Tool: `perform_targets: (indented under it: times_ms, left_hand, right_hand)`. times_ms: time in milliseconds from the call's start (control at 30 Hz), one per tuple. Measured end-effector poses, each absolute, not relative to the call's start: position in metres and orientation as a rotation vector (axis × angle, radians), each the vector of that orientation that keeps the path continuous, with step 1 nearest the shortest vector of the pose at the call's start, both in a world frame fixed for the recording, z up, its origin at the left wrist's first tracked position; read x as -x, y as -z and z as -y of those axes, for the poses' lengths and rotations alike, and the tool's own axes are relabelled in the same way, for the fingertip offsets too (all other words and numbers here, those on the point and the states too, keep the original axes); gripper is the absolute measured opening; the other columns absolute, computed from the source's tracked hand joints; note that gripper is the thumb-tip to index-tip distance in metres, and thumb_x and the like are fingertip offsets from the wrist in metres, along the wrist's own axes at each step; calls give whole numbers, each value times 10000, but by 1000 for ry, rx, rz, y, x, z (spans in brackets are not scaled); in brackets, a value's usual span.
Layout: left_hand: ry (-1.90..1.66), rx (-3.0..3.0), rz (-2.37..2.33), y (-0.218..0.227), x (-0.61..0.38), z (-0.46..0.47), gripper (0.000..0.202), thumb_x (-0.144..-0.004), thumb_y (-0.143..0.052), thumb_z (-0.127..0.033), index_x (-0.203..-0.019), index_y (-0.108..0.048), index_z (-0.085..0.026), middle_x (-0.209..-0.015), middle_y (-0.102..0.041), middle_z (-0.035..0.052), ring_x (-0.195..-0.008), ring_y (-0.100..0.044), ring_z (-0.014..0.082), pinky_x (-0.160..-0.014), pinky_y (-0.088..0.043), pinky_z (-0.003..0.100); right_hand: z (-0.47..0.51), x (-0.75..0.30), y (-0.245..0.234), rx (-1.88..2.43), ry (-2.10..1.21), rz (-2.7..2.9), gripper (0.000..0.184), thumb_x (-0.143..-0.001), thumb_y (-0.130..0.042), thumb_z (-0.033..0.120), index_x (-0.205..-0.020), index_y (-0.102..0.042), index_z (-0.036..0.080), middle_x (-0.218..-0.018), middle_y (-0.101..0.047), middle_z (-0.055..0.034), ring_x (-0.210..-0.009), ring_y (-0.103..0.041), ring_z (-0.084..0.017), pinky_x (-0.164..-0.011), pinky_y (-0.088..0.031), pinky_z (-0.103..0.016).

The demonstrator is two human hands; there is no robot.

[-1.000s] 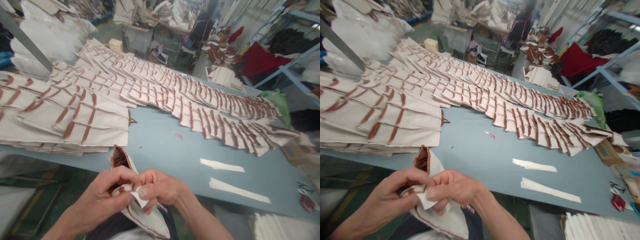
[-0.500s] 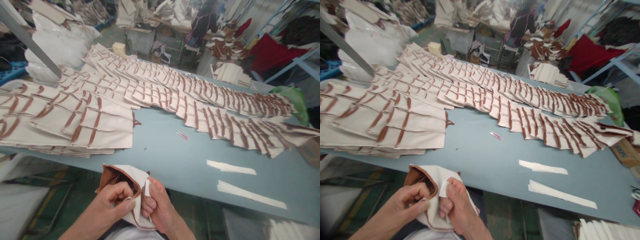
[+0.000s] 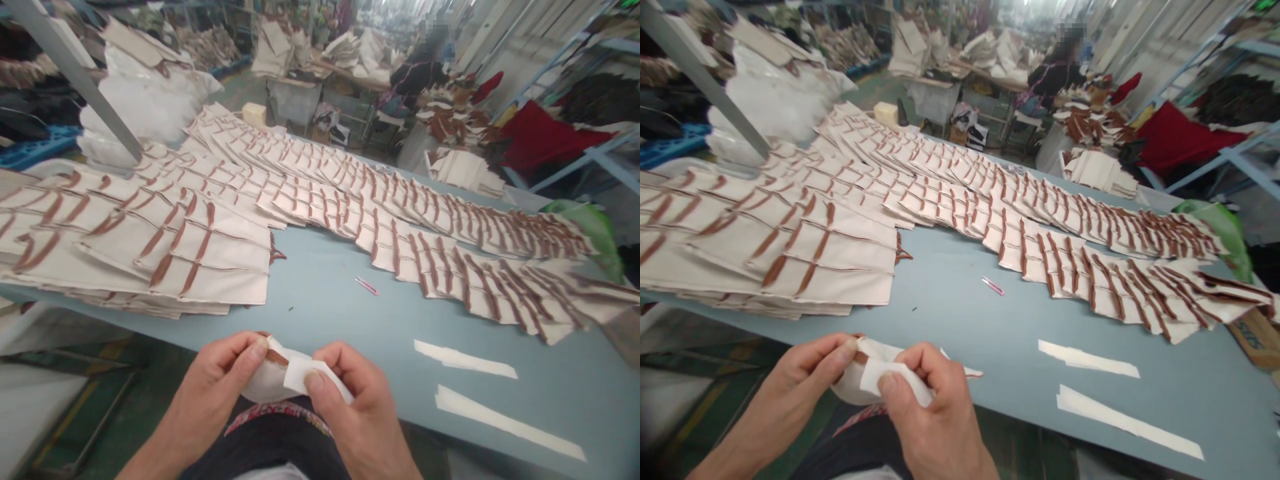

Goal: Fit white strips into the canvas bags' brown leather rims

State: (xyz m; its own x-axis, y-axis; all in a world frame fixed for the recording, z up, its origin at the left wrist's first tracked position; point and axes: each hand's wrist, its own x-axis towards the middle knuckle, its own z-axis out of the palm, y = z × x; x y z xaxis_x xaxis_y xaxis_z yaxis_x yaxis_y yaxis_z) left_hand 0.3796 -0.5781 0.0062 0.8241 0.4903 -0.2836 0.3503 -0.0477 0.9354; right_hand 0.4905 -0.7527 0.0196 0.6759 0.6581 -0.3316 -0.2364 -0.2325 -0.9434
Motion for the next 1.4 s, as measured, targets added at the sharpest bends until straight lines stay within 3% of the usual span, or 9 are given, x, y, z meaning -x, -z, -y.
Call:
perform_targets:
  times_ms: [133,300,667,933,1067,1400]
  left_hand:
    - [-214,-1621,-667,-13,-390,583,471,-988,-635,-541,-679,-705,-193,-640,-597,-7,-578,-481,152,-530,-397,230]
    - [-199,-1593,-683,-12,-393,583,471,-983,-613,-547,-676,-659,-194,-618,-487,-29,-581,-436,148,-532,-359,237]
    - [-151,-1505,-738,-8,-388,586,524,-960,-607,-632,-686,-620,-186,-613,-431,-43,-576,-387,134,-523,-316,233]
    - [-157,-1560,-783,-5,-386,586,493,-938,-634,-624,-736,-705,-180,-613,-503,-23,-573,-452,153,-528,-368,243]
    - [-193,-1602,-794,-1,-384,587,508,-964,-621,-610,-691,-674,-185,-621,-493,-24,-584,-451,151,-535,-375,243]
    - [-209,-1577,-803,2,-387,588,443,-969,-648,-572,-733,-674,-198,-640,-558,-22,-598,-503,159,-545,-419,239]
  right_hand:
    - [738,-485,-20,1670,-725,427,365,-1007,-658,502,-820,-704,192,-691,-666,15,-619,-513,-133,-592,-405,-242]
    - [729,-485,-19,1753,-640,488,306,-991,-673,429,-789,-683,201,-659,-658,25,-584,-493,-126,-562,-381,-245]
    - [714,-477,-10,1934,-514,444,306,-939,-675,469,-753,-669,227,-617,-642,14,-554,-504,-147,-525,-371,-256]
    - [711,-483,-18,1885,-663,360,355,-900,-648,512,-696,-611,224,-621,-622,16,-580,-496,-145,-549,-376,-260]
    - [714,-484,-21,1770,-785,313,346,-894,-667,502,-717,-627,208,-636,-612,27,-592,-461,-129,-549,-356,-251]
    - [709,-485,-17,1823,-737,284,337,-865,-658,499,-693,-627,211,-614,-621,16,-589,-492,-147,-553,-373,-265]
